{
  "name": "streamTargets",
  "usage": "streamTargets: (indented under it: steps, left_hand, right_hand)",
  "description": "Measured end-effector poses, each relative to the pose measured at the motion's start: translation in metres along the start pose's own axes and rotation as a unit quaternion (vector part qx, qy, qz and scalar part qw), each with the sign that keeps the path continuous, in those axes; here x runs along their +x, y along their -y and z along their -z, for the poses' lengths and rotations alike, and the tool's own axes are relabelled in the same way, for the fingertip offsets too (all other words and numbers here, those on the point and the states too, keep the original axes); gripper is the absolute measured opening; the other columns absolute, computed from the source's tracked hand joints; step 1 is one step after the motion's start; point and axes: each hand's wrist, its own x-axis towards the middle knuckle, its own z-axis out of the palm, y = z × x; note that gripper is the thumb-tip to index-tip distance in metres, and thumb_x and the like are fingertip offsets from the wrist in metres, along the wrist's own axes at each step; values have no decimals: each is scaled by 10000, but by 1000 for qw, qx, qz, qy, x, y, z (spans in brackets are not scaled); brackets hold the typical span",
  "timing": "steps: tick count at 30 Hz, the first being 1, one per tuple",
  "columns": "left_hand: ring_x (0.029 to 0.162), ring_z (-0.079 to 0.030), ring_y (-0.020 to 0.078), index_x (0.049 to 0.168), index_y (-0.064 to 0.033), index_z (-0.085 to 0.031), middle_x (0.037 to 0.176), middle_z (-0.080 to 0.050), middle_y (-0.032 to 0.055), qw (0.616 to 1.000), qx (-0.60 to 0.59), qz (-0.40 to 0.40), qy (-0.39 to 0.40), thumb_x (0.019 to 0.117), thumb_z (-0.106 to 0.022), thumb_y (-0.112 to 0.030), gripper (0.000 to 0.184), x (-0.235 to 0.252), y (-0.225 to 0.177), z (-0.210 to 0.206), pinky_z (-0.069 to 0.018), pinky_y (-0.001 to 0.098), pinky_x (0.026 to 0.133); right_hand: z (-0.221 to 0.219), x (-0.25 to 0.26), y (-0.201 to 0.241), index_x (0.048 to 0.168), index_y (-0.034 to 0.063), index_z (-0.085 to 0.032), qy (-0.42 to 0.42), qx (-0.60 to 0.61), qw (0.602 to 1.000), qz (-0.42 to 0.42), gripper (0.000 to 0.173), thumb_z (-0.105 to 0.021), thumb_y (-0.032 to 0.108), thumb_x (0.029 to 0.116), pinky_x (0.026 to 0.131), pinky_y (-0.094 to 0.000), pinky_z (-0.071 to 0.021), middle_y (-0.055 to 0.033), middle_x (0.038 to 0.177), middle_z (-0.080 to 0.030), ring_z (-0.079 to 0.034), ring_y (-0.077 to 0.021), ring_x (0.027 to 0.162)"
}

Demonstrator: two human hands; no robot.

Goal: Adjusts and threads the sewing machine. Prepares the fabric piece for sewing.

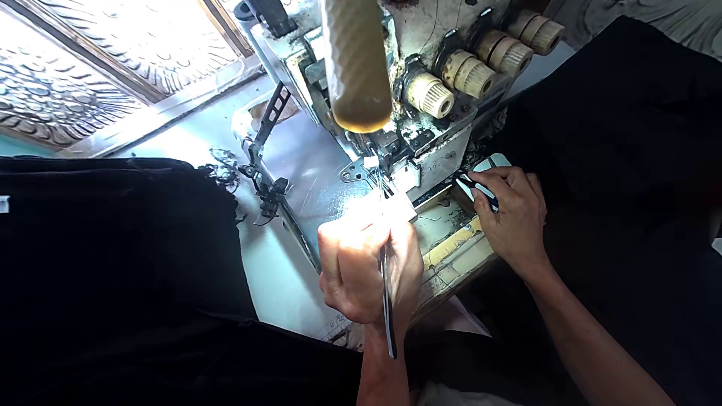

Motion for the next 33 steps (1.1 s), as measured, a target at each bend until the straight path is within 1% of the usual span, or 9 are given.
streamTargets:
  steps: [6,8,11,14,20,22,25,27,33]
  left_hand:
    - [847,-640,70,829,-42,-560,853,-590,50,1000,25,-9,-1,908,-670,-78,140,1,0,-1,-547,185,755]
    - [824,-654,82,811,-33,-578,834,-595,59,999,34,-13,-7,896,-692,-47,143,1,1,-2,-561,190,735]
    - [800,-639,77,789,-31,-578,814,-576,58,999,48,-14,-7,884,-696,-35,151,1,0,-3,-545,176,714]
    - [792,-654,91,786,-28,-594,817,-598,66,999,47,-13,-3,882,-713,-24,153,-1,0,-3,-560,195,700]
    - [799,-658,89,784,-38,-583,814,-600,52,999,32,-13,-4,877,-710,-21,158,-2,1,-1,-567,199,708]
    - [820,-647,74,805,-51,-570,829,-594,40,1000,27,-13,0,886,-701,-50,153,-2,1,0,-554,186,725]
    - [811,-642,79,800,-39,-569,821,-587,56,999,27,-18,-10,887,-693,-39,152,-1,1,-1,-545,180,719]
    - [812,-636,68,812,-50,-560,825,-582,43,999,31,-16,-8,891,-679,-66,143,-1,0,-2,-543,178,727]
    - [811,-627,69,812,-47,-560,826,-575,40,999,32,-13,-3,897,-674,-73,144,0,1,-2,-540,180,728]
  right_hand:
    - [1,0,0,1223,78,-740,2,-3,1000,0,292,-576,217,1026,845,-517,-477,-178,1170,-668,-608,-379,1007]
    - [1,0,0,1222,81,-739,2,-2,1000,1,289,-579,219,1026,850,-518,-479,-178,1175,-668,-610,-379,1014]
    - [1,0,0,1220,82,-741,3,1,1000,-1,291,-577,223,1025,849,-523,-475,-181,1176,-666,-608,-382,1012]
    - [1,0,0,1226,90,-741,4,0,1000,-1,298,-563,232,1034,846,-527,-477,-178,1176,-668,-611,-382,1016]
    - [0,0,-1,1218,87,-744,1,2,1000,-1,293,-572,233,1030,838,-523,-478,-178,1176,-669,-611,-380,1008]
    - [0,0,-1,1213,85,-745,0,3,1000,-1,291,-571,226,1028,837,-519,-480,-176,1172,-671,-612,-377,1007]
    - [0,0,-1,1216,85,-744,-1,4,1000,0,292,-569,226,1029,833,-516,-476,-179,1167,-668,-608,-377,1002]
    - [0,0,-1,1214,83,-744,-2,3,1000,1,291,-571,226,1029,836,-515,-476,-181,1175,-667,-608,-376,1005]
    - [0,0,0,1222,82,-740,2,0,1000,0,296,-571,228,1028,838,-520,-476,-178,1177,-668,-607,-381,1011]
